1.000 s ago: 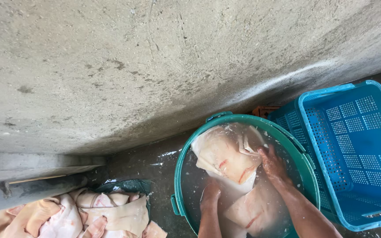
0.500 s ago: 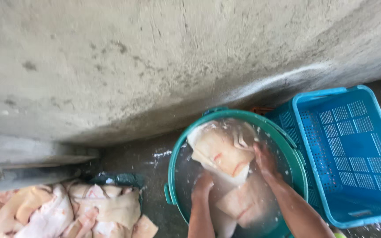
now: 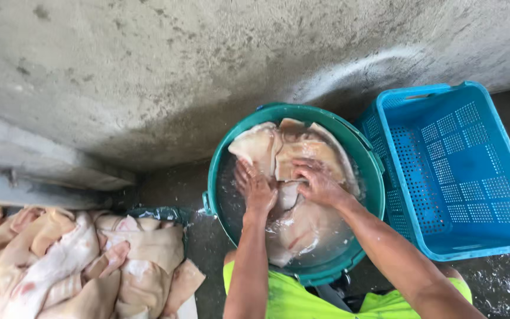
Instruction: The person is washing large, pale animal skins by hand. They repeatedly submerge the skins in a green bucket of water, agitate them, and then transfer them to a blue basket.
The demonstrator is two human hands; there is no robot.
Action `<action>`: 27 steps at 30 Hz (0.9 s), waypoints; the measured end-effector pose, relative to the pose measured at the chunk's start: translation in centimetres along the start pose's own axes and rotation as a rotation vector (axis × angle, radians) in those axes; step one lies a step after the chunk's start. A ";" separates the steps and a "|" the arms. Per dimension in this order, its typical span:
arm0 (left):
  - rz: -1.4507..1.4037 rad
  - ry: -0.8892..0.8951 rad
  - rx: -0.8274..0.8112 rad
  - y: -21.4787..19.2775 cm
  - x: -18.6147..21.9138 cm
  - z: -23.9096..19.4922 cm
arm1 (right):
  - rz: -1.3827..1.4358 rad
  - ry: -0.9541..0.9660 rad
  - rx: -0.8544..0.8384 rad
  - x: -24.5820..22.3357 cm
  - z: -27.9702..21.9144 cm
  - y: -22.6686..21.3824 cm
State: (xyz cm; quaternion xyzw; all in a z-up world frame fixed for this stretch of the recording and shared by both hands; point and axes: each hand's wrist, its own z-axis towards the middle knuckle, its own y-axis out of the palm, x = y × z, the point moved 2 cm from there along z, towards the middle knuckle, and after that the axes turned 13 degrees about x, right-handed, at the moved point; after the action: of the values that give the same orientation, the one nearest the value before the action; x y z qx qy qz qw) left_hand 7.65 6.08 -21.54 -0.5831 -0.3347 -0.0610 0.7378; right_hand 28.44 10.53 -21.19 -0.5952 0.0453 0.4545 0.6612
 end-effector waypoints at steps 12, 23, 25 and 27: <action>0.337 0.295 -0.072 3.0 1.3 -5.2 | -0.204 0.415 -0.046 7.8 1.2 6.4; 0.155 0.354 -0.081 0.2 1.6 -6.2 | -0.058 0.605 0.318 14.0 2.2 4.0; 0.188 0.416 -0.021 -0.8 2.7 -6.1 | -0.087 0.463 0.369 11.7 2.7 4.0; 0.199 0.381 -0.041 -0.9 3.3 -4.5 | -0.227 0.158 0.412 7.7 2.8 2.7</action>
State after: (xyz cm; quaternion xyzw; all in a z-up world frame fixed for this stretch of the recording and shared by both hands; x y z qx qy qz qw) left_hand 11.67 2.73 -19.32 -0.6061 -0.1285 -0.1036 0.7781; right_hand 29.81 16.70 -27.04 -0.4830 0.1213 0.3105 0.8097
